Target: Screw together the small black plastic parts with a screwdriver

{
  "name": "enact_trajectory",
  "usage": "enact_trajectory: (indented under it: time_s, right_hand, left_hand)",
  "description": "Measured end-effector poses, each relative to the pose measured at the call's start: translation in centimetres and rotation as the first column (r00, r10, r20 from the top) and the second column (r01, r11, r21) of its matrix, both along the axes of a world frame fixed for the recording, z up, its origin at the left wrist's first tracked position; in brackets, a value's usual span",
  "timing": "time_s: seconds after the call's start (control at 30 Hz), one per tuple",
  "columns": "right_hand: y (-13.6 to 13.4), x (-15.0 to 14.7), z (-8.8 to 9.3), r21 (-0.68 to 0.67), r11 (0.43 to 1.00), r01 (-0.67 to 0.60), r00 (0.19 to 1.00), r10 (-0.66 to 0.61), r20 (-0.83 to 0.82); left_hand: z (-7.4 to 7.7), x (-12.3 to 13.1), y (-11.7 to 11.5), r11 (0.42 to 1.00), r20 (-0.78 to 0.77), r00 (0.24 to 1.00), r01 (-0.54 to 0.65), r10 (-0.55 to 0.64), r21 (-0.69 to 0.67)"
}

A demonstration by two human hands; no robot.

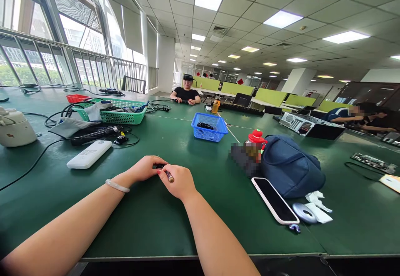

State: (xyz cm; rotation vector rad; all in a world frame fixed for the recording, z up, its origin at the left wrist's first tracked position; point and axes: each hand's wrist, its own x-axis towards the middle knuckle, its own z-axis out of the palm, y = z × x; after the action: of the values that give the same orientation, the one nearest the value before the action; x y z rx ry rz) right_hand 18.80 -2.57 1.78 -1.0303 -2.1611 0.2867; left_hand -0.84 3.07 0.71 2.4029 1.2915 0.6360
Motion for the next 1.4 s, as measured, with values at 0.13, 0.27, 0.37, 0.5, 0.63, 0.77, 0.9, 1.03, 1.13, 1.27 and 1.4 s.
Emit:
enact_trajectory:
  time_s: [0.13, 0.27, 0.37, 0.5, 0.63, 0.77, 0.9, 1.03, 1.13, 1.27, 1.4]
  right_hand:
    - [-0.2, -0.2, 0.1, 0.048, 0.998, 0.03, 0.997, -0.033, 0.068]
    - [-0.4, -1.2, -0.5, 0.12, 0.991, 0.058, 0.966, -0.086, 0.242]
    - [-0.5, -2.3, -1.2, 0.158, 0.986, 0.056, 0.921, -0.112, 0.374]
    - [-0.5, -2.6, -1.4, 0.136, 0.988, 0.071, 0.897, -0.123, 0.424]
    - [-0.2, -2.0, -1.3, 0.086, 0.993, 0.076, 0.89, -0.106, 0.444]
    - [0.0, -1.8, -1.7, 0.057, 0.997, 0.048, 0.873, -0.07, 0.483]
    - [-0.1, -2.1, -1.9, 0.058, 0.997, 0.057, 0.859, -0.078, 0.506]
    - [-0.3, -2.4, -1.9, 0.075, 0.994, 0.08, 0.861, -0.107, 0.497]
    - [-0.4, -2.7, -2.0, 0.088, 0.991, 0.099, 0.864, -0.13, 0.486]
    - [-0.5, -3.0, -2.1, 0.106, 0.987, 0.121, 0.874, -0.157, 0.46]
    - [-0.7, -3.1, -2.1, 0.11, 0.984, 0.143, 0.879, -0.178, 0.443]
  left_hand:
    - [0.0, 0.0, -0.1, 1.0, 0.005, 1.0, 0.001, -0.001, -0.002]
    - [0.0, 0.1, -0.2, 0.999, 0.03, 0.999, -0.038, 0.039, -0.009]
    - [-0.2, 0.1, -0.1, 0.998, 0.023, 0.998, -0.067, 0.067, 0.011]
    - [-0.5, -0.1, 0.2, 0.997, 0.029, 0.996, -0.08, 0.079, 0.016]
    - [-0.6, -0.3, 0.2, 0.997, 0.031, 0.997, -0.074, 0.073, 0.02]
    - [-0.4, -0.2, 0.1, 0.996, 0.015, 0.996, -0.093, 0.093, 0.001]
    - [-0.3, -0.1, 0.0, 0.995, 0.008, 0.995, -0.103, 0.103, -0.005]
    - [-0.3, 0.0, -0.1, 0.993, 0.029, 0.993, -0.116, 0.116, -0.03]
    - [-0.3, 0.1, -0.2, 0.991, 0.053, 0.991, -0.122, 0.125, -0.046]
    - [-0.2, 0.1, -0.3, 0.992, 0.06, 0.991, -0.121, 0.123, -0.047]
    - [-0.2, 0.1, -0.2, 0.991, 0.057, 0.99, -0.122, 0.125, -0.05]
